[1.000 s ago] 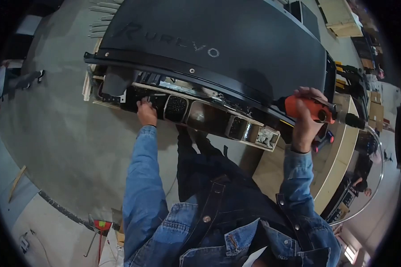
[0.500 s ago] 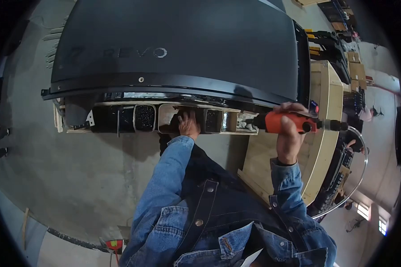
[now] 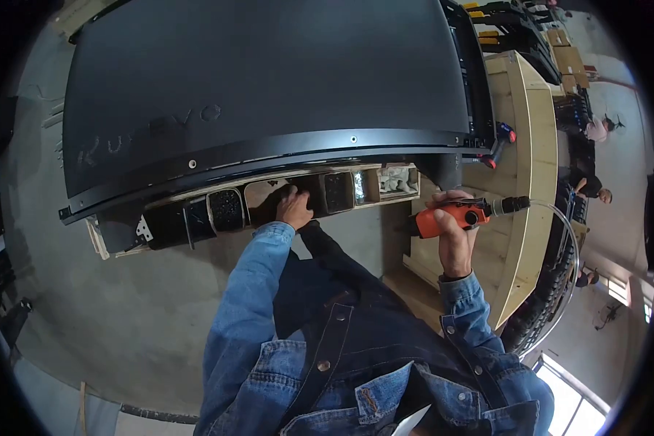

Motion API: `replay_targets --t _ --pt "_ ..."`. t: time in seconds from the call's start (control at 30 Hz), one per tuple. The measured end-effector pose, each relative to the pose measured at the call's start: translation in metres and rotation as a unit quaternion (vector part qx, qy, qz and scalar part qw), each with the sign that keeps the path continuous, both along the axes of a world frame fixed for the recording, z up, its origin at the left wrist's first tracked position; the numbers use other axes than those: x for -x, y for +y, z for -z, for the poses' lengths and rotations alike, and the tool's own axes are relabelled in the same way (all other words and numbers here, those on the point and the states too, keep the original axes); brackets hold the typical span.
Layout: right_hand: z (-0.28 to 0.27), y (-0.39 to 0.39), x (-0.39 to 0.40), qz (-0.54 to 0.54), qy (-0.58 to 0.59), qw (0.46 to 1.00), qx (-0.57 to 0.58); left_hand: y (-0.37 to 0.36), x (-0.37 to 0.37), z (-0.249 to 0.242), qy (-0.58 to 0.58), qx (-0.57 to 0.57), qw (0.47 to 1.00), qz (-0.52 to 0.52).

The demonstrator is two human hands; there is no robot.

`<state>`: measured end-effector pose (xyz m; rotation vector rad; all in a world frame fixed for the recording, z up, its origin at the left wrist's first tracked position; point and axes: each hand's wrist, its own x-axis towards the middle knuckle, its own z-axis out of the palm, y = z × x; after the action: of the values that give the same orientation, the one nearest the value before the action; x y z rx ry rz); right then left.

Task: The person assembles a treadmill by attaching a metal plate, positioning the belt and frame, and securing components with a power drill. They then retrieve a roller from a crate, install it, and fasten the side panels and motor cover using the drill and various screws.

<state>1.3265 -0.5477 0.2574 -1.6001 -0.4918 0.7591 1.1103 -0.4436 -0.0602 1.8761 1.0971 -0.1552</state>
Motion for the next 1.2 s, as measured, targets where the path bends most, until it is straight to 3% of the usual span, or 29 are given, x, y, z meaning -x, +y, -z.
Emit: replay_targets --t 0.03,0.07,0.2,0.27,0.33,0.4,0.43,0.47,0.53,0.63,0.97,1.2 --pt "0.001 0.002 -0.001 -0.003 0.004 1.0 -0.011 -0.003 -0.002 0.004 -0.01 -0.087 0.996 -0.008" --pt "0.002 0.003 0.0 0.0 0.003 1.0 -0.011 -0.004 -0.005 0.018 0.007 -0.02 0.999 -0.028" --pt "0.001 0.004 0.01 0.004 0.015 1.0 0.003 0.015 0.0 0.03 0.029 0.012 0.999 0.011" --pt "0.0 0.003 0.013 0.005 0.019 1.0 0.0 0.034 0.008 0.03 -0.13 0.139 0.98 -0.057" --pt "0.001 0.003 0.015 0.004 0.022 1.0 0.003 0.042 0.012 0.027 -0.172 0.16 0.967 -0.093" --pt "0.0 0.005 0.018 0.007 0.025 1.0 0.004 0.051 0.022 0.012 -0.204 0.404 0.872 -0.184" --pt "-0.001 0.008 0.019 0.008 0.025 1.0 0.003 0.052 0.026 0.006 -0.225 0.466 0.827 -0.219" --pt "-0.001 0.009 0.021 0.008 0.027 1.0 0.001 0.052 0.031 0.007 -0.224 0.464 0.828 -0.22" --pt "-0.001 0.012 0.025 0.017 0.021 1.0 -0.002 0.053 0.04 0.011 -0.313 0.571 0.717 -0.25" --pt "-0.005 0.015 0.031 0.03 0.046 0.998 -0.013 0.052 0.045 -0.007 -0.309 0.559 0.719 -0.273" --pt "-0.017 0.029 0.047 0.04 0.108 0.99 -0.081 0.043 0.062 -0.052 -0.312 0.451 0.802 -0.236" --pt "-0.018 0.03 0.031 0.033 0.176 0.973 -0.148 0.038 0.049 -0.115 -0.33 0.44 0.807 -0.216"
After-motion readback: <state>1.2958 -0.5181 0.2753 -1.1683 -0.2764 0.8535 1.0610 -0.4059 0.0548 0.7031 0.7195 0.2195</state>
